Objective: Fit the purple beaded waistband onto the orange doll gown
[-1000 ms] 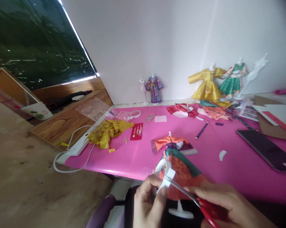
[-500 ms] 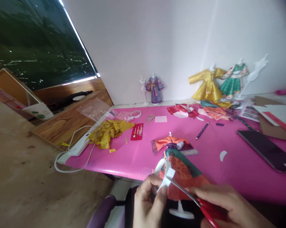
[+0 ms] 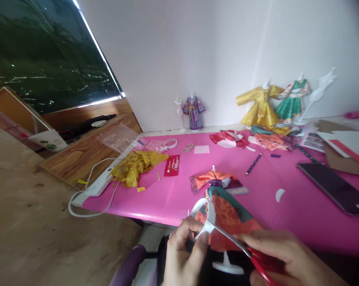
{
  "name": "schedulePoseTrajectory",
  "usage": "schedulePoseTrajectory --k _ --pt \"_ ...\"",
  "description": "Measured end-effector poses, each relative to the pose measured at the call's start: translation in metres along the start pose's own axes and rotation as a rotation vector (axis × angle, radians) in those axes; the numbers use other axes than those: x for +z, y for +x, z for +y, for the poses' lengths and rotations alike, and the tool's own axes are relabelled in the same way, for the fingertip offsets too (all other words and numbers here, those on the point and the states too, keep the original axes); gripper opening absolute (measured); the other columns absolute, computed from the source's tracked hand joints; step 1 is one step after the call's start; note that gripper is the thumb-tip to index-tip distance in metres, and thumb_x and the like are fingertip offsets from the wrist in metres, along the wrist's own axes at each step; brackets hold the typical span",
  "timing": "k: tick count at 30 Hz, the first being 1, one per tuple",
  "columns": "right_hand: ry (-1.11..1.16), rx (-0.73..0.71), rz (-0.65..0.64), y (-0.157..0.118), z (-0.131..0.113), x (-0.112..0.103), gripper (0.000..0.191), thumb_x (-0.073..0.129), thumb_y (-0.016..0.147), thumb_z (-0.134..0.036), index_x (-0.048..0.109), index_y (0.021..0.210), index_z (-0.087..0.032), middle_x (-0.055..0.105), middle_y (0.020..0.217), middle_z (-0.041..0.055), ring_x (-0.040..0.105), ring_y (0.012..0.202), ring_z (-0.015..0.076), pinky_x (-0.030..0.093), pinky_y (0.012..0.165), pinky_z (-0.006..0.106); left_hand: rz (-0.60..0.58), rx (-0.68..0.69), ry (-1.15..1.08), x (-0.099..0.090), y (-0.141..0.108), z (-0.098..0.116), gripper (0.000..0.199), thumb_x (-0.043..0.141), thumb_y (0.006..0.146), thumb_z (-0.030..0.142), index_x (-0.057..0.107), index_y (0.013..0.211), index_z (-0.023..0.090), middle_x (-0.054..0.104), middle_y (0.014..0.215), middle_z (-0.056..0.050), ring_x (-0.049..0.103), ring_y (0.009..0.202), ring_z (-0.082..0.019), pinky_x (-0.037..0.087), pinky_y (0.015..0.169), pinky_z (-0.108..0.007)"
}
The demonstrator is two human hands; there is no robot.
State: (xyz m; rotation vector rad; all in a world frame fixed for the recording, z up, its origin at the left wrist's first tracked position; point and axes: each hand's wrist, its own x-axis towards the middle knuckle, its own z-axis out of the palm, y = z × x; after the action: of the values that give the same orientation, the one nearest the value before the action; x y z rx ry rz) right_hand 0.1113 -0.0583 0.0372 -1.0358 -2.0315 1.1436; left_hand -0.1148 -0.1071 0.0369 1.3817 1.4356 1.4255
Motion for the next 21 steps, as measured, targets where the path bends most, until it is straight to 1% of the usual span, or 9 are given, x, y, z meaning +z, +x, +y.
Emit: schedulePoseTrajectory --k 2,4,6,10,13,15,16,19,21 --pt "0.009 0.005 -0.053 0.0 -0.002 0.0 0.047 0.078 0.073 -0.022 0.073 0.119 -0.032 0.077 0.109 0.0026 0.074 0.094 0.0244 0.06 0.078 0.022 -0.022 0.041 0.056 -0.002 0.002 0.002 0.026 0.06 0.09 0.04 0.065 0.075 0.019 0.064 0.069 -0.003 0.057 0.066 -0.017 0.047 0.066 -0.027" --pt "0.031 -0.004 -0.127 0.0 -0.002 -0.002 0.046 0.074 0.079 -0.024 0.069 0.125 -0.032 0.077 0.108 0.0033 0.074 0.092 0.0233 0.061 0.075 0.021 -0.049 0.096 0.149 -0.006 0.006 0.006 0.023 0.058 0.091 0.035 0.064 0.075 0.02 0.063 0.069 -0.003 0.057 0.067 -0.017 0.046 0.067 -0.028" --pt "0.025 -0.027 -0.148 0.0 0.001 -0.004 0.044 0.07 0.084 -0.027 0.067 0.127 -0.03 0.077 0.108 0.0046 0.074 0.092 0.0232 0.061 0.074 0.019 -0.068 0.187 0.266 -0.011 0.011 0.01 0.019 0.057 0.092 0.028 0.062 0.075 0.021 0.063 0.069 -0.002 0.058 0.066 -0.017 0.045 0.069 -0.029" --pt "-0.07 -0.091 -0.029 -0.003 0.01 -0.01 0.05 0.072 0.083 -0.03 0.064 0.132 -0.028 0.073 0.119 0.0063 0.073 0.098 0.0254 0.061 0.077 0.019 -0.066 0.453 0.505 -0.023 0.022 0.015 0.012 0.057 0.088 0.015 0.058 0.078 0.022 0.062 0.067 0.001 0.058 0.062 -0.015 0.043 0.07 -0.029" --pt "-0.16 -0.104 0.034 -0.004 0.013 -0.013 0.05 0.074 0.081 -0.03 0.065 0.131 -0.029 0.075 0.116 0.0046 0.075 0.094 0.0259 0.062 0.073 0.019 -0.083 0.571 0.662 -0.029 0.035 0.011 0.011 0.057 0.087 0.011 0.057 0.082 0.021 0.062 0.07 0.001 0.057 0.065 -0.015 0.041 0.072 -0.03" --pt "-0.23 -0.119 0.046 -0.004 0.014 -0.015 0.049 0.074 0.08 -0.031 0.067 0.129 -0.029 0.076 0.113 0.0042 0.075 0.092 0.0257 0.061 0.074 0.018 -0.098 0.623 0.748 -0.033 0.05 0.002 0.01 0.056 0.089 0.011 0.058 0.085 0.02 0.063 0.074 0.0 0.058 0.068 -0.016 0.04 0.074 -0.031" --pt "-0.266 -0.126 0.043 -0.003 0.014 -0.015 0.048 0.074 0.081 -0.031 0.067 0.128 -0.029 0.076 0.113 0.0046 0.075 0.093 0.0256 0.061 0.075 0.018 -0.101 0.624 0.798 -0.035 0.061 -0.003 0.01 0.054 0.09 0.012 0.06 0.085 0.019 0.064 0.075 -0.001 0.058 0.071 -0.017 0.04 0.075 -0.032" --pt "-0.344 -0.128 0.01 0.0 0.015 -0.016 0.047 0.07 0.084 -0.036 0.065 0.13 -0.029 0.074 0.118 0.0055 0.074 0.097 0.025 0.059 0.079 0.018 -0.13 0.563 1.025 -0.043 0.101 -0.021 0.017 0.05 0.094 0.017 0.063 0.084 0.018 0.067 0.082 -0.005 0.06 0.08 -0.02 0.041 0.079 -0.034" --pt "-0.343 -0.112 -0.018 0.001 0.014 -0.017 0.048 0.067 0.087 -0.037 0.062 0.134 -0.03 0.071 0.123 0.0049 0.073 0.102 0.0242 0.057 0.084 0.018 -0.135 0.538 1.082 -0.048 0.131 -0.033 0.019 0.049 0.095 0.019 0.066 0.085 0.018 0.068 0.084 -0.007 0.061 0.083 -0.021 0.041 0.08 -0.035"
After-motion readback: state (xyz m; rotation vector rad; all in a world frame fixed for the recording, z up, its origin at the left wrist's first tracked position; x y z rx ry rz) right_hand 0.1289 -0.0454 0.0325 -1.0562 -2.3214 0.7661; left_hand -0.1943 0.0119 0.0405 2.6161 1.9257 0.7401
